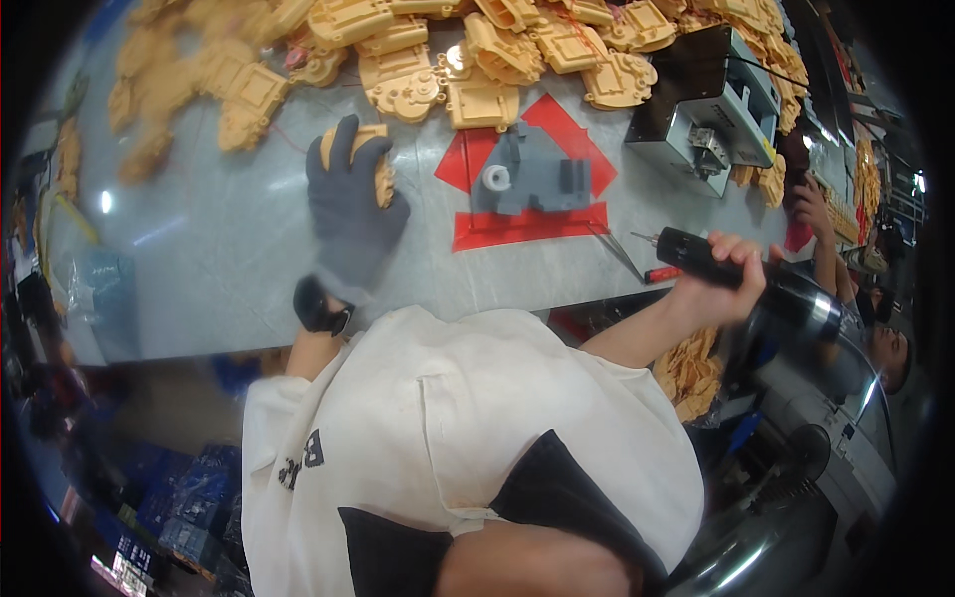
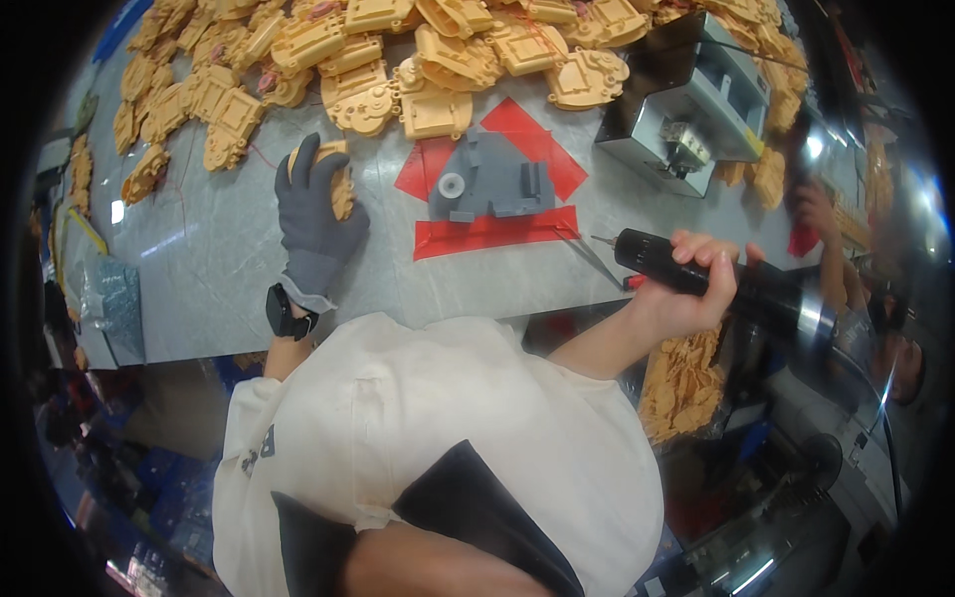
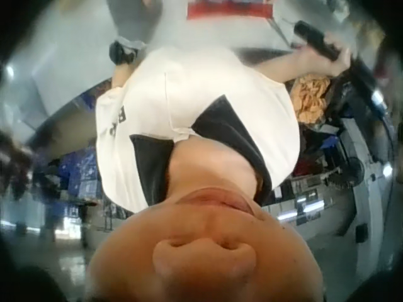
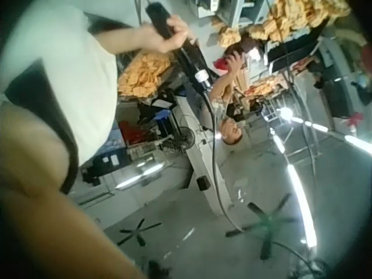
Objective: The person assembles small plastic toy tank components by hand, joining them with screws using an electric screwdriver.
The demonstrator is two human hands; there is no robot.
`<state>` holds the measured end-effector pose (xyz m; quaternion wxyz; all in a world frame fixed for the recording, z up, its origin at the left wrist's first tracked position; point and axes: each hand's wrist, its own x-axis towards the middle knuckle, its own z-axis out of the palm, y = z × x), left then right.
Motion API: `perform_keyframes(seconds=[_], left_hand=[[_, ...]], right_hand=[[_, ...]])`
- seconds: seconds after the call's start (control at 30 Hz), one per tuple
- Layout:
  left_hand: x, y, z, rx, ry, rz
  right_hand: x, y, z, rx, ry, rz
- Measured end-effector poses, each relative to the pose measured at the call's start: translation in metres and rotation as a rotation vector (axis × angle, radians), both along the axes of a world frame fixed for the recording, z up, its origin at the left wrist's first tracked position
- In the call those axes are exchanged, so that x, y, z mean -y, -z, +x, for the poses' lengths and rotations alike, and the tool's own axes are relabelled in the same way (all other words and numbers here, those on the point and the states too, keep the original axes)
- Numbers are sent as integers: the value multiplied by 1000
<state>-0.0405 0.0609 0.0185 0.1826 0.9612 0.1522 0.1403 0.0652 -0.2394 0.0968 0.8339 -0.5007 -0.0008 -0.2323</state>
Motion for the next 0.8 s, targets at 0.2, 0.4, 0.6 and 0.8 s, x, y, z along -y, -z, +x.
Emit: perform_keyframes(seconds=[0.2, 0.4, 0.6, 0.8], left_hand=[[-9, -6, -20, 131, 159, -441], [31, -62, 17, 20, 708, -538], [49, -79, 39, -142, 997, -421], [55, -60, 53, -34, 796, -154]], right_hand=[[10, 14, 3, -96, 66, 31], [0, 11, 7, -76, 21, -5], [23, 11, -2, -55, 53, 29], [29, 15, -9, -69, 76, 18]])
